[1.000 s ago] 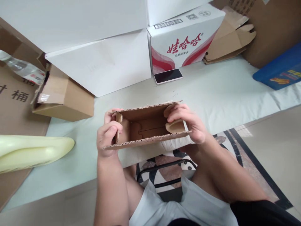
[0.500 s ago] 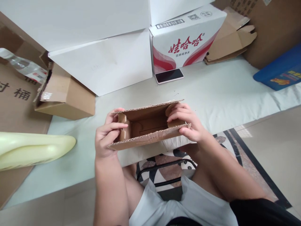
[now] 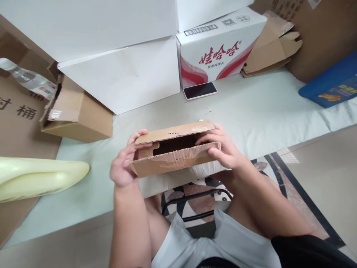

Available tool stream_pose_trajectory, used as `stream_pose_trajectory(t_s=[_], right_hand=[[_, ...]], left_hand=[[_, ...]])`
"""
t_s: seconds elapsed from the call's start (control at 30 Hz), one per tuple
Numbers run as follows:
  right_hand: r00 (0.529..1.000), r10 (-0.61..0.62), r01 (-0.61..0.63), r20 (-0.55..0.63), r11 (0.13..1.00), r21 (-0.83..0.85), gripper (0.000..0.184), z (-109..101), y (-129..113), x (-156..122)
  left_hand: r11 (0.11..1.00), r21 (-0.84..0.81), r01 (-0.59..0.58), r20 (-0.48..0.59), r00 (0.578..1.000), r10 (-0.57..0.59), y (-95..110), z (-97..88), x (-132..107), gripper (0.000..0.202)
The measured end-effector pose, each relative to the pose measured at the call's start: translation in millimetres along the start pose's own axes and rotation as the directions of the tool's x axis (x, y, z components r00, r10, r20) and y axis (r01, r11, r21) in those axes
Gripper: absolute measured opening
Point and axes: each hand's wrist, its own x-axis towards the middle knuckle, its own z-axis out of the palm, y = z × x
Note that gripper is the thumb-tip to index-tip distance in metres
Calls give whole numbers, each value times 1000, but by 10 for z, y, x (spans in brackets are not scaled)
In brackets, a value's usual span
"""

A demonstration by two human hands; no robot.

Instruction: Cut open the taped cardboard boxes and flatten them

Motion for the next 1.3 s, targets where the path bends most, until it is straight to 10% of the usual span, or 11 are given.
stream_pose_trajectory(t_s=[0.17,0.43,0.73,1.0,1.3], right_hand=[[1000,-4,4,-16,1000,-22,30,11,-9,3],[880,162,-185,-446,983,-7,69,221,107,-88],[913,185,-167,-363,983,80,12,199,78,-41],[914,198,-164,-355,979,122,13,211,89,-41],[900,248,-166,-359,955,245,12,239,106,-49]], left_hand=[[984,-11,-175,71,982,176,-83,10,-3,71],[897,315,-312,173,948,269,-122,-145,18,18],[875,182,-449,129,893,431,-97,-87,-8,42],[762,535,-365,380,909,169,60,-89,-54,48],[823,530,-205,256,964,76,75,-61,-85,29]])
